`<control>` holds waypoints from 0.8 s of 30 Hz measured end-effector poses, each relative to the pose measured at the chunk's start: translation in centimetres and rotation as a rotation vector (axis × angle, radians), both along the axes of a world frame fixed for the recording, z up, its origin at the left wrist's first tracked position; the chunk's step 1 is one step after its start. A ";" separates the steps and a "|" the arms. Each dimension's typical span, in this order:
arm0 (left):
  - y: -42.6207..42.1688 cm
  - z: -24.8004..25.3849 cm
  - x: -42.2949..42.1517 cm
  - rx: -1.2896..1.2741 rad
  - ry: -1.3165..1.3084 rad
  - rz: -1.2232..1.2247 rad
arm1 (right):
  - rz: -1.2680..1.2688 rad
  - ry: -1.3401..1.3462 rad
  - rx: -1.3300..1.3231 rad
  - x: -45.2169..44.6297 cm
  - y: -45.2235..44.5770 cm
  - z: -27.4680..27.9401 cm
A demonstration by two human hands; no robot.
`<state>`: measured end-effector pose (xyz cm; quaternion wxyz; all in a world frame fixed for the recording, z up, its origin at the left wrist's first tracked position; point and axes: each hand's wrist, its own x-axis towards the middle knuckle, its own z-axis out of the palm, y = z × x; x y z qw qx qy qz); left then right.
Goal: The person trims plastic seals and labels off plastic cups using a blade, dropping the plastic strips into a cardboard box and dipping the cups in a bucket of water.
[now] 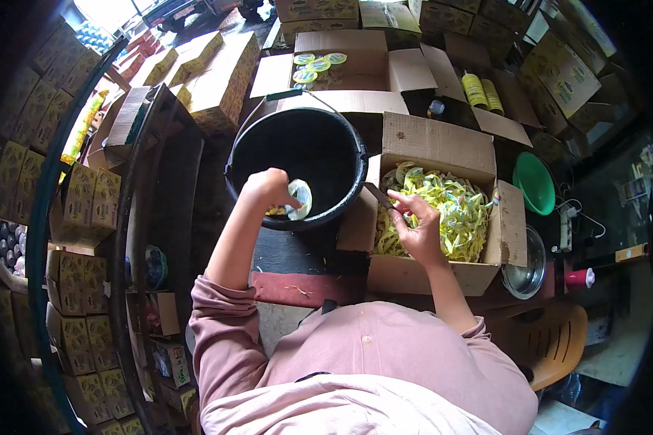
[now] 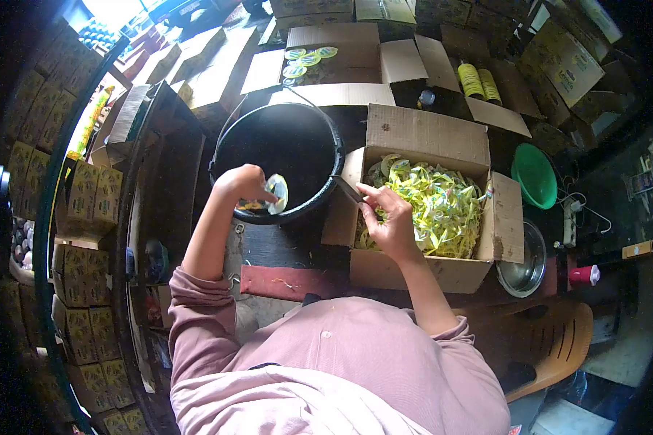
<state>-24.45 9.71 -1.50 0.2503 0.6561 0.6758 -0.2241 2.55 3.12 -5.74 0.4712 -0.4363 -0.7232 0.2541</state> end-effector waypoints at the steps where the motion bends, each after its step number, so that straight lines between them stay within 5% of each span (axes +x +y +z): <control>1: -0.2 0.3 0.1 0.188 0.006 0.009 | -0.006 0.000 0.003 0.1 0.1 0.1; 4: 0.4 -0.7 -0.4 0.690 -0.038 0.052 | -0.030 0.026 -0.002 0.1 0.0 -0.1; 7: 0.3 -1.4 0.1 0.823 -0.029 0.032 | -0.052 0.036 -0.006 0.3 0.0 0.0; 11: -0.3 -2.2 0.6 0.011 -0.010 -0.087 | -0.059 0.034 -0.012 0.4 -0.1 -0.1; 13: -0.4 -0.4 0.4 0.005 -0.064 -0.014 | -0.062 0.039 -0.011 0.5 -0.1 0.0; 15: -0.5 -1.5 -0.3 0.486 -0.151 -0.028 | -0.068 0.053 -0.010 0.4 -0.1 0.0; 18: -0.3 -1.3 0.0 0.767 -0.150 0.004 | -0.053 0.030 -0.010 0.5 0.0 -0.2; 21: -1.0 -2.4 -0.2 0.609 -0.164 -0.119 | -0.060 0.055 -0.039 0.3 -0.1 -0.1; 22: -1.5 -0.6 0.5 0.176 -0.223 -0.081 | -0.046 0.082 -0.062 0.3 -0.1 -0.3; 24: -1.7 -1.3 0.4 0.122 -0.178 -0.068 | -0.017 0.134 -0.111 0.5 0.0 -1.1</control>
